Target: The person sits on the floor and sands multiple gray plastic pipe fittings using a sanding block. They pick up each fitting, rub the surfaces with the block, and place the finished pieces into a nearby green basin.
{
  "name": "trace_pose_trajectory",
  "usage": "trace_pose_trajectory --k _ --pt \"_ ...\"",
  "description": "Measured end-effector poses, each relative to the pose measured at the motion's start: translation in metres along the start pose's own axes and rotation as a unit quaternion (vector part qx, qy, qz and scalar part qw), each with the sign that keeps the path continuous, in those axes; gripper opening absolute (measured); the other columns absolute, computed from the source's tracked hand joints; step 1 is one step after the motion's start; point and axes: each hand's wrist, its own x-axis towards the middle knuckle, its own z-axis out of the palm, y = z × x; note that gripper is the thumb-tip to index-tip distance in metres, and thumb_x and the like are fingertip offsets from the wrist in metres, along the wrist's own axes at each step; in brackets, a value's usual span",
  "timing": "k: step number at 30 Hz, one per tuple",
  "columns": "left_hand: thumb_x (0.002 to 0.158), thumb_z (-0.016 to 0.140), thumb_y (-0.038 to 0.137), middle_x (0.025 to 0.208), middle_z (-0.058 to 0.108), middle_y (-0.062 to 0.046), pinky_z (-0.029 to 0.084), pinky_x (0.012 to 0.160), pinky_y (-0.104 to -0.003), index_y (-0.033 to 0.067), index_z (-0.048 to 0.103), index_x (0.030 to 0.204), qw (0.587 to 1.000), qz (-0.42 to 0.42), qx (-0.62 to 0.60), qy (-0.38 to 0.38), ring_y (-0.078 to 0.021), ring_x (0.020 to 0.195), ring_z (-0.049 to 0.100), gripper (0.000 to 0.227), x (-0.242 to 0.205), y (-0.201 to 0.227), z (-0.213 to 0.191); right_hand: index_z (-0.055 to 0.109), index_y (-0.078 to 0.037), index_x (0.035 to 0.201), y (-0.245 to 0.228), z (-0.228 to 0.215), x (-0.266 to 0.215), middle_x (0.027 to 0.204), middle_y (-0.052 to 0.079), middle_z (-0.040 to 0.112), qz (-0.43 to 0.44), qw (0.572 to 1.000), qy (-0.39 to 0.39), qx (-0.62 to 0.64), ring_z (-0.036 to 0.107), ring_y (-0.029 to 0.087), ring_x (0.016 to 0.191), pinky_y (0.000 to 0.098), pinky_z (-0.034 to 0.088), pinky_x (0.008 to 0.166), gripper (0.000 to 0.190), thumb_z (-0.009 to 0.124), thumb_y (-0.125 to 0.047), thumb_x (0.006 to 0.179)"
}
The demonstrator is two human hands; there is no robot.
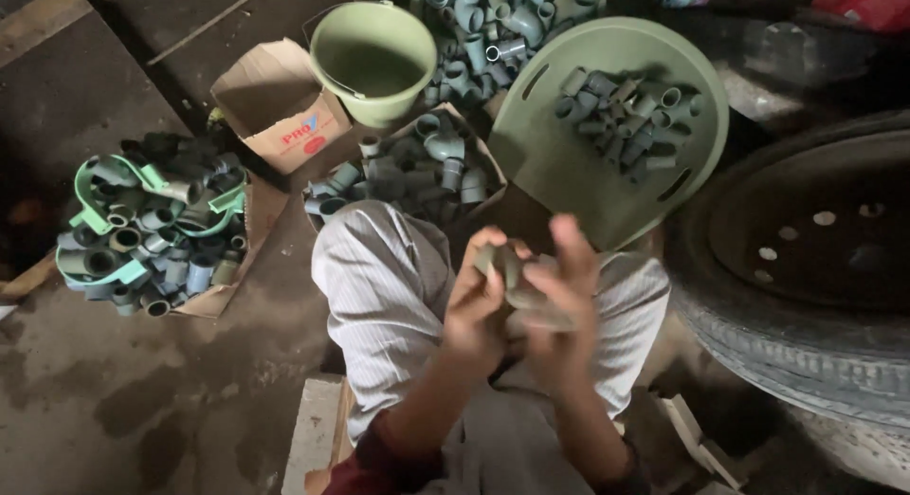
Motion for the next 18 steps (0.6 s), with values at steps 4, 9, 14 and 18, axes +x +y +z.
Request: trace_pose_trajectory --k 4,9,14,18 --pt "0.098 0.061 0.025 0.111 0.056 -0.021 0.049 0.090 -0.038 0.0049 0.042 0.125 0.996 0.045 0.079 -0.016 -0.0273 0.100 0.059 0.039 -0.002 -0.002 -0.012 0.057 0.008 0.121 -0.009 0.035 -0.006 0.136 0.034 0.060 -0.091 0.979 -0.071 -0.166 0.060 0.045 0.127 0.0552 0.051 0.106 0.045 0.046 -0.034 0.109" --pt "0.097 0.065 0.020 0.112 0.054 -0.026 0.048 0.096 -0.043 0.0033 0.039 0.132 0.990 0.100 0.059 -0.079 -0.0351 0.108 0.058 0.047 0.000 0.003 -0.017 0.042 -0.003 0.138 0.003 0.025 0.017 0.127 0.030 0.067 0.045 0.988 -0.001 -0.148 0.073 0.032 0.100 0.0436 0.059 0.091 0.043 0.040 -0.037 0.112" --pt "0.099 0.063 0.013 0.132 0.049 -0.025 0.033 0.119 -0.055 0.0095 0.038 0.141 0.986 0.149 0.028 -0.075 -0.0365 0.120 0.062 0.049 0.009 0.002 -0.009 0.043 -0.025 0.129 0.021 -0.005 0.005 0.147 0.015 0.056 0.108 0.988 0.112 0.021 0.058 0.019 0.127 0.0324 0.049 0.110 0.038 0.063 -0.044 0.103" --pt "0.106 0.049 0.034 0.116 0.056 -0.026 0.034 0.113 -0.050 -0.0001 0.048 0.125 0.975 0.166 0.145 -0.015 -0.0361 0.119 0.056 0.039 0.011 0.003 -0.001 0.048 -0.017 0.133 -0.018 0.025 -0.017 0.147 0.015 0.046 0.070 0.985 -0.031 -0.154 0.049 0.024 0.133 0.0397 0.044 0.116 0.036 0.055 -0.037 0.103"
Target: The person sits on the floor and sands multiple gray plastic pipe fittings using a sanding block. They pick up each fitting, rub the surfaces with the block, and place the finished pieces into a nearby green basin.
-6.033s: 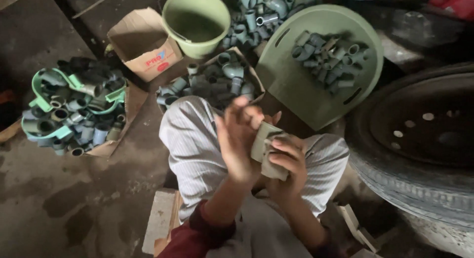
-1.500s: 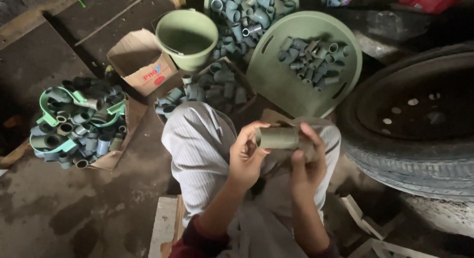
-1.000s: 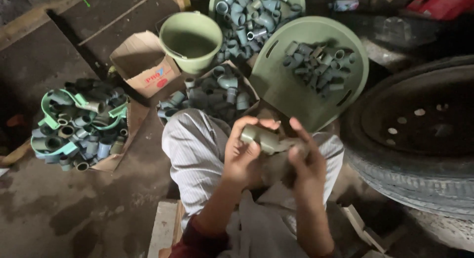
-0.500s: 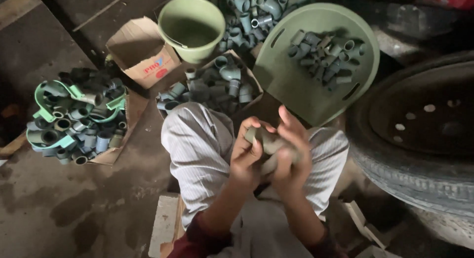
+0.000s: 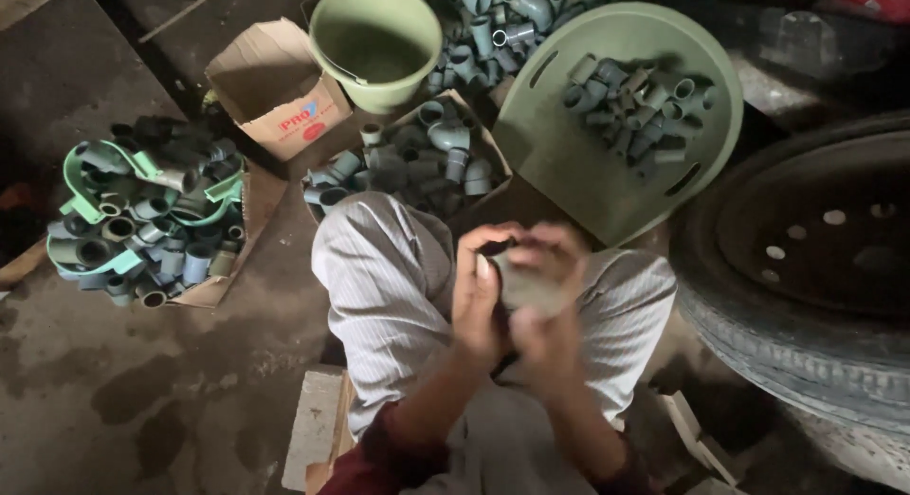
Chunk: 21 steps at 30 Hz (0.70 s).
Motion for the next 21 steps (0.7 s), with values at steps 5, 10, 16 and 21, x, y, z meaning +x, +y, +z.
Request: trace_pose_trajectory --k 5,10,16,21 --pt "0.113 0.045 0.022 0.117 0.060 -0.020 0.053 0.102 -0.042 0.0076 0.054 0.119 0.996 -0.035 -0.067 0.036 -0.0316 0.110 0.064 0.018 0.003 0.023 0.009 0.064 -0.007 0.136 0.000 0.005 -0.019 0.138 0.013 0.031 -0.100 0.939 -0.201 -0.261 0.044 0.030 0.136 0.0472 0.040 0.122 0.037 0.048 -0.024 0.106" --pt "0.114 0.045 0.023 0.122 0.062 -0.024 0.052 0.109 -0.048 0.0063 0.055 0.122 0.995 -0.061 -0.075 -0.007 -0.0428 0.123 0.063 0.021 0.007 0.024 -0.002 0.069 -0.019 0.128 -0.016 -0.027 0.015 0.134 0.007 0.051 -0.122 0.891 -0.342 -0.272 0.051 0.028 0.125 0.0425 0.043 0.112 0.042 0.065 -0.004 0.089" --pt "0.111 0.044 0.034 0.129 0.061 -0.034 0.059 0.094 -0.049 0.0005 0.058 0.117 0.990 -0.088 -0.081 0.070 -0.0476 0.117 0.065 0.037 0.011 0.014 -0.001 0.070 -0.002 0.103 -0.022 -0.044 0.033 0.103 0.017 0.072 -0.144 0.956 -0.214 -0.140 0.070 0.032 0.102 0.0439 0.055 0.095 0.025 0.061 -0.025 0.097" --pt "0.111 0.024 0.054 0.116 0.066 -0.036 0.062 0.087 -0.052 -0.0050 0.063 0.112 0.991 -0.040 -0.019 0.122 -0.0465 0.105 0.070 0.071 0.006 0.012 0.015 0.084 -0.020 0.101 0.013 -0.006 0.013 0.109 0.004 0.072 -0.221 0.941 -0.194 -0.170 0.067 0.025 0.103 0.0417 0.055 0.095 0.017 0.076 -0.012 0.089"
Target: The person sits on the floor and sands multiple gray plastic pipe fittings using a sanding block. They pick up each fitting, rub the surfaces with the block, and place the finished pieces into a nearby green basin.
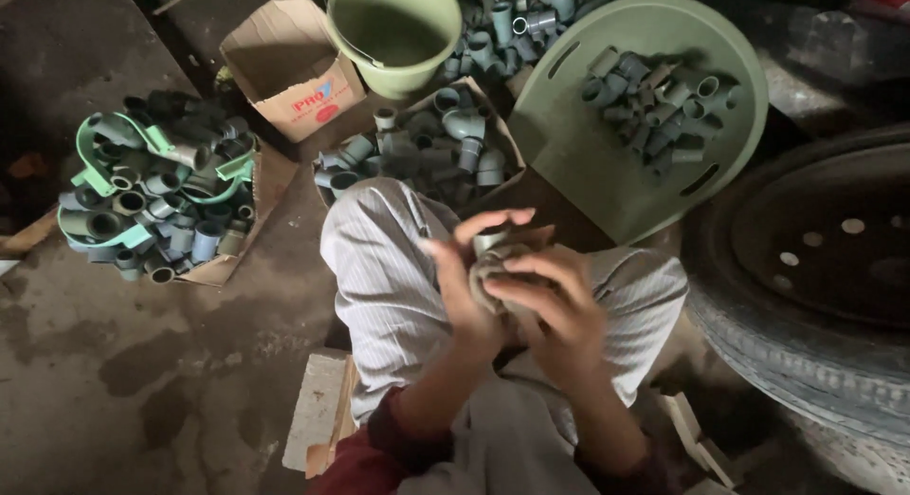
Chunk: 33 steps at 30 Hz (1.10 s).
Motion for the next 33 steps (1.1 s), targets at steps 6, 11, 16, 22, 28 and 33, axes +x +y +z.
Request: trace_pose_trajectory --k 6,11,16,22,28,33 --pt "0.109 0.016 0.055 0.106 0.074 -0.029 0.056 0.098 -0.041 -0.0042 0.070 0.103 0.981 0.110 0.148 0.059 -0.0350 0.104 0.073 0.080 -0.002 0.004 0.012 0.068 -0.003 0.098 -0.007 0.013 0.015 0.104 0.018 0.069 0.086 0.990 0.103 -0.035 0.069 0.036 0.095 0.0458 0.055 0.087 0.016 0.073 -0.017 0.097" --pt "0.108 0.024 0.059 0.119 0.071 -0.026 0.057 0.074 -0.029 -0.0014 0.065 0.098 0.996 -0.026 -0.047 0.073 -0.0238 0.084 0.072 0.074 0.007 0.003 0.001 0.065 0.002 0.110 0.015 0.016 0.016 0.104 0.013 0.072 0.280 0.944 0.100 0.145 0.061 0.019 0.102 0.0416 0.053 0.094 0.018 0.071 -0.008 0.096" --pt "0.106 0.038 0.050 0.114 0.068 -0.028 0.055 0.087 -0.035 -0.0041 0.063 0.106 0.996 -0.022 -0.068 0.050 -0.0300 0.100 0.070 0.060 0.017 0.000 -0.005 0.072 -0.004 0.102 0.004 0.010 0.012 0.114 0.017 0.069 0.212 0.966 0.028 0.145 0.066 0.031 0.108 0.0474 0.050 0.099 0.020 0.082 -0.009 0.086" --pt "0.112 0.038 0.026 0.137 0.058 -0.035 0.039 0.119 -0.052 -0.0115 0.055 0.118 0.996 0.030 -0.048 -0.062 -0.0426 0.132 0.056 0.042 0.007 0.002 0.003 0.073 -0.001 0.103 -0.003 0.005 0.017 0.105 0.017 0.071 0.198 0.974 0.071 0.085 0.070 0.030 0.097 0.0440 0.054 0.093 0.014 0.078 -0.001 0.090" --pt "0.112 0.032 0.035 0.136 0.061 -0.031 0.042 0.117 -0.046 -0.0137 0.058 0.131 0.991 0.023 0.043 -0.122 -0.0347 0.128 0.061 0.058 0.019 0.010 -0.002 0.065 0.003 0.119 0.001 0.012 0.004 0.115 0.019 0.073 0.294 0.944 0.094 0.120 0.069 0.027 0.110 0.0462 0.052 0.100 0.030 0.076 -0.004 0.091" --pt "0.104 0.059 0.014 0.095 0.077 -0.019 0.055 0.089 -0.035 -0.0037 0.076 0.100 0.956 0.134 0.244 0.088 -0.0226 0.090 0.073 0.025 0.020 -0.008 -0.044 0.063 0.003 0.114 -0.005 0.014 0.003 0.113 0.019 0.072 0.288 0.939 0.095 0.164 0.068 0.023 0.107 0.0427 0.053 0.096 0.036 0.083 -0.001 0.084"
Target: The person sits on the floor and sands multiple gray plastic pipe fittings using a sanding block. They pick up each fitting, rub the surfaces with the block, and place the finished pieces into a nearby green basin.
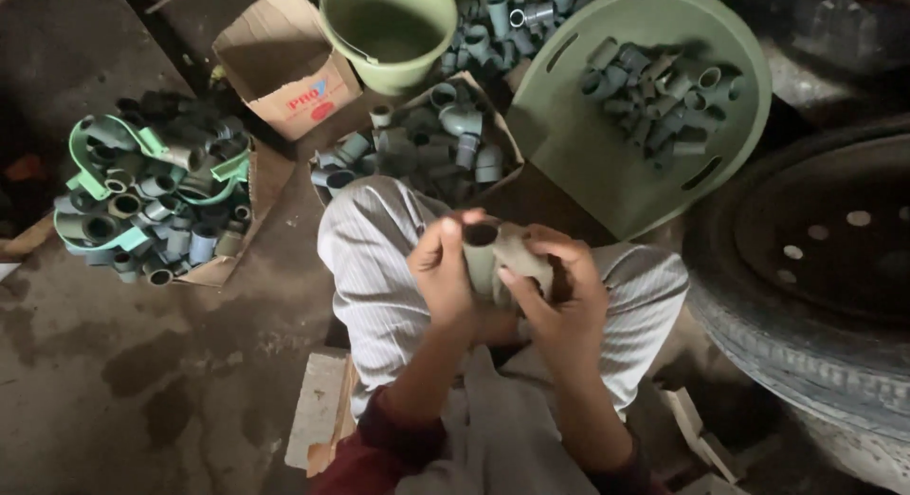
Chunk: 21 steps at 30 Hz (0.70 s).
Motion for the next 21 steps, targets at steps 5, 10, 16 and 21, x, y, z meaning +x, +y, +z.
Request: trace_pose_trajectory --k 5,10,16,21 --pt "0.106 0.037 0.057 0.138 0.065 -0.022 0.046 0.112 -0.042 -0.0018 0.056 0.144 0.990 -0.014 0.018 -0.136 -0.0277 0.127 0.061 0.073 -0.025 0.047 0.033 0.058 0.008 0.114 -0.002 0.017 0.000 0.107 0.023 0.067 -0.058 0.988 0.131 -0.057 0.066 0.027 0.102 0.0442 0.053 0.094 0.036 0.082 0.001 0.088" --pt "0.109 0.044 0.023 0.133 0.062 -0.034 0.043 0.114 -0.052 -0.0041 0.044 0.149 0.972 -0.074 -0.180 -0.129 -0.0385 0.127 0.060 0.048 -0.012 0.043 0.016 0.079 -0.007 0.098 -0.019 0.009 0.008 0.105 0.014 0.074 -0.140 0.987 -0.009 -0.084 0.074 0.033 0.101 0.0417 0.058 0.087 0.015 0.080 -0.001 0.084" --pt "0.112 0.035 0.030 0.132 0.057 -0.043 0.049 0.106 -0.051 0.0006 0.044 0.146 0.914 -0.146 -0.351 -0.142 -0.0445 0.125 0.062 0.046 -0.010 0.023 0.013 0.078 -0.006 0.108 -0.017 0.001 0.017 0.108 0.014 0.074 -0.142 0.985 -0.051 -0.078 0.072 0.033 0.106 0.0468 0.057 0.093 0.024 0.075 0.004 0.086" --pt "0.111 0.039 0.027 0.111 0.066 -0.017 0.045 0.088 -0.031 0.0051 0.051 0.126 0.981 -0.108 -0.138 -0.080 -0.0188 0.097 0.062 0.030 -0.001 0.007 -0.004 0.076 -0.003 0.114 -0.001 0.002 0.017 0.110 0.018 0.071 -0.148 0.985 -0.038 -0.074 0.071 0.033 0.104 0.0478 0.055 0.091 0.024 0.073 0.002 0.090"
